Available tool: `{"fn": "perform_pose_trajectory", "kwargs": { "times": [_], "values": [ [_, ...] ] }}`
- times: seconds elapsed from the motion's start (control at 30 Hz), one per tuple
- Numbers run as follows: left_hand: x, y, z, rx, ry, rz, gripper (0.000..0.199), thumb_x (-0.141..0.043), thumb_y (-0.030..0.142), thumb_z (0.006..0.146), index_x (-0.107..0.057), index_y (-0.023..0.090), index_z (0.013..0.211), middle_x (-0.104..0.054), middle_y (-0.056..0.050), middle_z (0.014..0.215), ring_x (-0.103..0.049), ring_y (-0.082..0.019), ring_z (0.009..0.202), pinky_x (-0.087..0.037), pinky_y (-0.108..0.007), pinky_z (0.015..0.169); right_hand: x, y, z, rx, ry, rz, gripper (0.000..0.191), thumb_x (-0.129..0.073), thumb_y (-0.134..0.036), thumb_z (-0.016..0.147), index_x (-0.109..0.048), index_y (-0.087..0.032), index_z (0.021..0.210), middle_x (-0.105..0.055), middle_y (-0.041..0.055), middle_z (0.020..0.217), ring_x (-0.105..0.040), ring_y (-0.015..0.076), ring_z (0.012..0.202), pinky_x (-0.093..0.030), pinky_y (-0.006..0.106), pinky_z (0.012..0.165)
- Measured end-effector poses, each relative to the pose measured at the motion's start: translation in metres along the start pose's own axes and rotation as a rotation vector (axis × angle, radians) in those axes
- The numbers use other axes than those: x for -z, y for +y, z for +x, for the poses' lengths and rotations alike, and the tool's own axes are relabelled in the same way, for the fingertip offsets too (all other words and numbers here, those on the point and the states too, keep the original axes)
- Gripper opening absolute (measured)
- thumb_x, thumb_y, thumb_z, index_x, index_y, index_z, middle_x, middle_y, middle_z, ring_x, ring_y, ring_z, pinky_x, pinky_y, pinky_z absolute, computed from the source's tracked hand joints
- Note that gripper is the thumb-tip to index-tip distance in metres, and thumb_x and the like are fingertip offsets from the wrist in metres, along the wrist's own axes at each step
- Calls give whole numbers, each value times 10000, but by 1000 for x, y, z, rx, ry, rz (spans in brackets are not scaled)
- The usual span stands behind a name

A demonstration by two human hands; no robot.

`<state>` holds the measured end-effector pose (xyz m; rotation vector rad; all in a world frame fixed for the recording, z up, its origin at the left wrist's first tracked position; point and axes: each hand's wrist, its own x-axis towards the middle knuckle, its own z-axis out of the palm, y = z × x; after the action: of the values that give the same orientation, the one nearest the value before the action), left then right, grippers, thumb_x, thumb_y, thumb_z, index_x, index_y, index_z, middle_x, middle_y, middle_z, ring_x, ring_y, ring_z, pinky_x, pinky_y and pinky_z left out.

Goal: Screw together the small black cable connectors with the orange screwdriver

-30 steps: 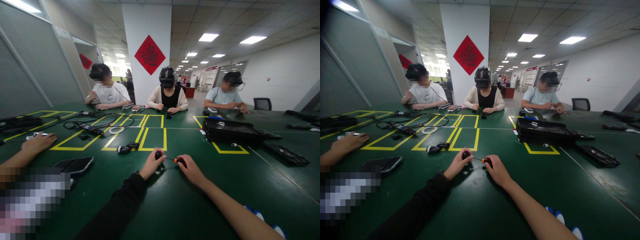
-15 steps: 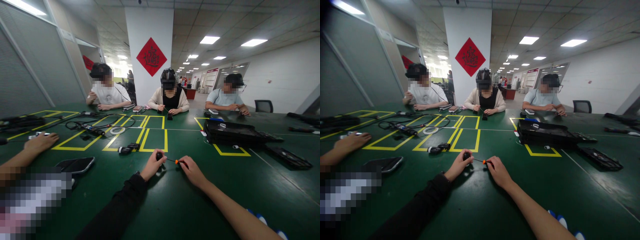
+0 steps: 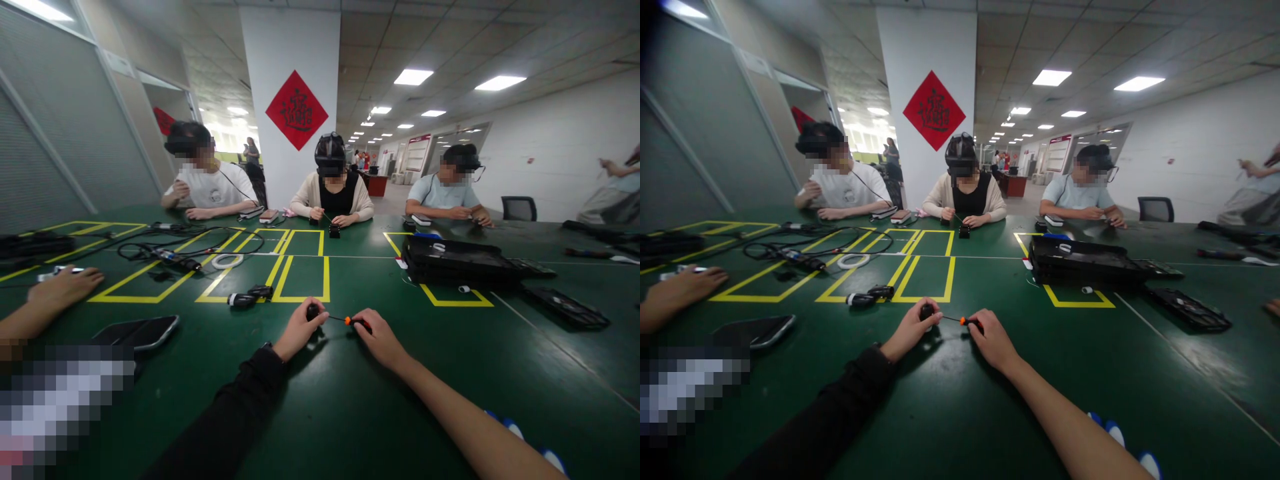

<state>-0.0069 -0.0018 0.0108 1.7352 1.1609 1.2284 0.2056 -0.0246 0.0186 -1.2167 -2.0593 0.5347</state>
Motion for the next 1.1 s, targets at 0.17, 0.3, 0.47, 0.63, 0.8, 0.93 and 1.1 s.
{"fn": "perform_pose_trajectory", "kwargs": {
  "times": [0.17, 0.3, 0.47, 0.63, 0.8, 0.93, 1.1],
  "values": [
    [0, -1, 1, -17, -11, 17, 182, -559, 332, 724, -532, 164, 788, -547, 13, 718, -502, -118, 663, -396, -233, 661, -1, 2, 1, 8, 18, 15, 163, -466, -217, 810, -572, -187, 929, -559, 46, 925, -503, 168, 884, -398, 320, 815],
    [1, -1, 1, -30, -25, 15, 170, -558, 321, 727, -533, 164, 787, -546, 13, 723, -499, -116, 668, -393, -230, 666, -1, 3, 2, 7, 15, 37, 171, -501, -221, 788, -566, -194, 944, -559, 42, 942, -505, 170, 897, -400, 318, 823],
    [1, -1, 0, -28, 0, 16, 173, -551, 329, 729, -538, 164, 778, -547, 13, 721, -497, -118, 670, -390, -229, 660, -1, 2, 2, 7, 22, 33, 208, -415, -242, 844, -582, -193, 957, -564, 52, 941, -502, 168, 915, -390, 320, 841],
    [1, -1, 0, -24, 5, 17, 181, -551, 338, 729, -538, 165, 783, -543, 15, 716, -495, -117, 663, -389, -230, 656, -2, 2, 1, 32, 21, 24, 178, -446, -229, 825, -584, -193, 931, -566, 44, 927, -502, 166, 896, -392, 318, 825],
    [1, -3, 0, -25, -2, 14, 177, -549, 335, 734, -534, 167, 789, -545, 11, 724, -498, -121, 675, -388, -231, 660, -2, 2, 0, 1, 25, 36, 206, -480, -234, 802, -558, -198, 989, -553, 45, 976, -502, 165, 913, -400, 314, 822],
    [2, -3, 0, -34, -14, 7, 172, -548, 329, 738, -531, 168, 796, -543, 11, 734, -498, -121, 684, -387, -228, 663, -1, 1, 2, -6, 9, 22, 202, -420, -246, 838, -581, -194, 948, -561, 50, 947, -502, 170, 910, -393, 326, 832],
    [2, -2, 0, -32, -5, 6, 178, -553, 333, 732, -532, 165, 786, -539, 13, 721, -491, -114, 661, -387, -222, 646, -2, -1, 1, 12, 25, 43, 167, -481, -223, 796, -573, -193, 933, -564, 48, 941, -504, 176, 902, -392, 331, 831]
  ]
}}
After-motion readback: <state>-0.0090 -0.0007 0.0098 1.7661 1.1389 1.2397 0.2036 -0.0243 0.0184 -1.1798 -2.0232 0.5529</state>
